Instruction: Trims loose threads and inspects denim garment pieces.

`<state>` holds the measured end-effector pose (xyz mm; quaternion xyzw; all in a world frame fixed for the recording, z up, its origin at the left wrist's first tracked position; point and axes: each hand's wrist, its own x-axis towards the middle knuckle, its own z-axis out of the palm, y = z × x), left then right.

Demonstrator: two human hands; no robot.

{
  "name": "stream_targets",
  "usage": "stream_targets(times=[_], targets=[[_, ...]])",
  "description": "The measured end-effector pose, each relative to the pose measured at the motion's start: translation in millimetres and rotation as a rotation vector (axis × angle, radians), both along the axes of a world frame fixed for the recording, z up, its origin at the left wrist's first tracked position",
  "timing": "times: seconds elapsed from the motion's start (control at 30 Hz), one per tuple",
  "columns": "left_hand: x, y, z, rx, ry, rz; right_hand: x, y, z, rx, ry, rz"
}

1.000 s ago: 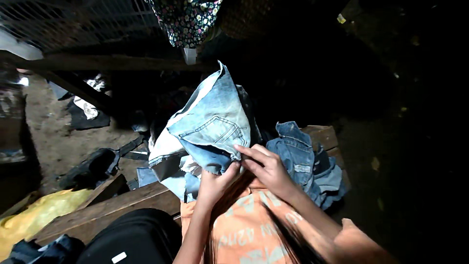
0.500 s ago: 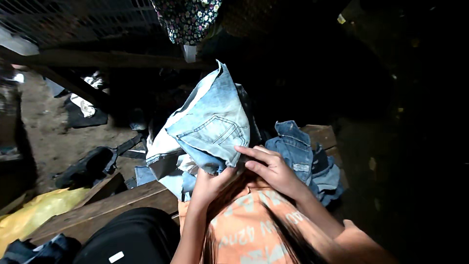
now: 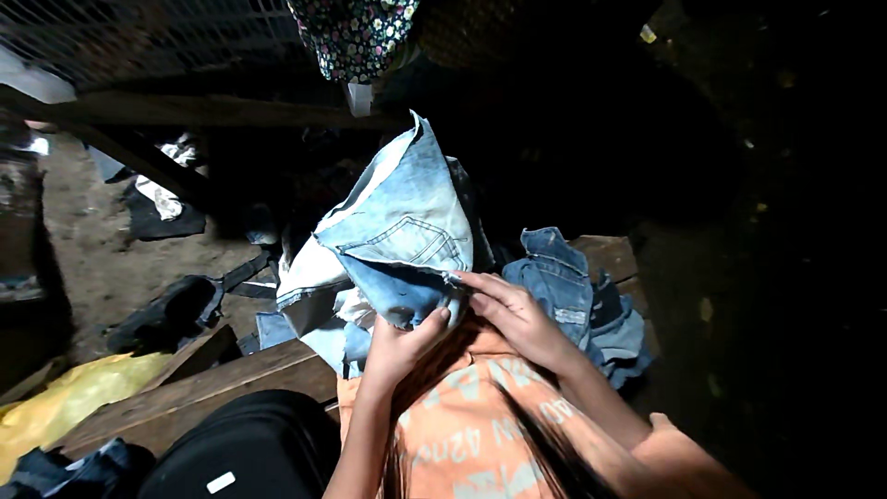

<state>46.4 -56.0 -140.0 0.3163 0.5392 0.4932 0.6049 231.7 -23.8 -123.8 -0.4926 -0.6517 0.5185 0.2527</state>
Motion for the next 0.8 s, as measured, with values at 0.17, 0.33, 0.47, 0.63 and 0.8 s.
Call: stream_targets(times=[0.17, 0.33, 0.47, 0.63, 0.8], targets=[[-1, -3, -24, 0.011, 0.001, -0.021, 0, -8, -1, 0.209, -0.219, 0.033], [1, 0, -3, -0.007, 0.024, -0.014, 4, 4, -7, 0.040, -0.001, -0.025], [1, 3, 4, -0.036, -0.005, 0.009, 1, 12, 1, -0.392, 0.338, -0.079], [0, 8, 9, -0.067, -0.018, -0.028, 3, 11, 2, -0.219, 0.243, -0.003], [0, 4, -8, -0.024, 0.037, -0.037, 6, 1, 8, 0.101, -0.200, 0.062]])
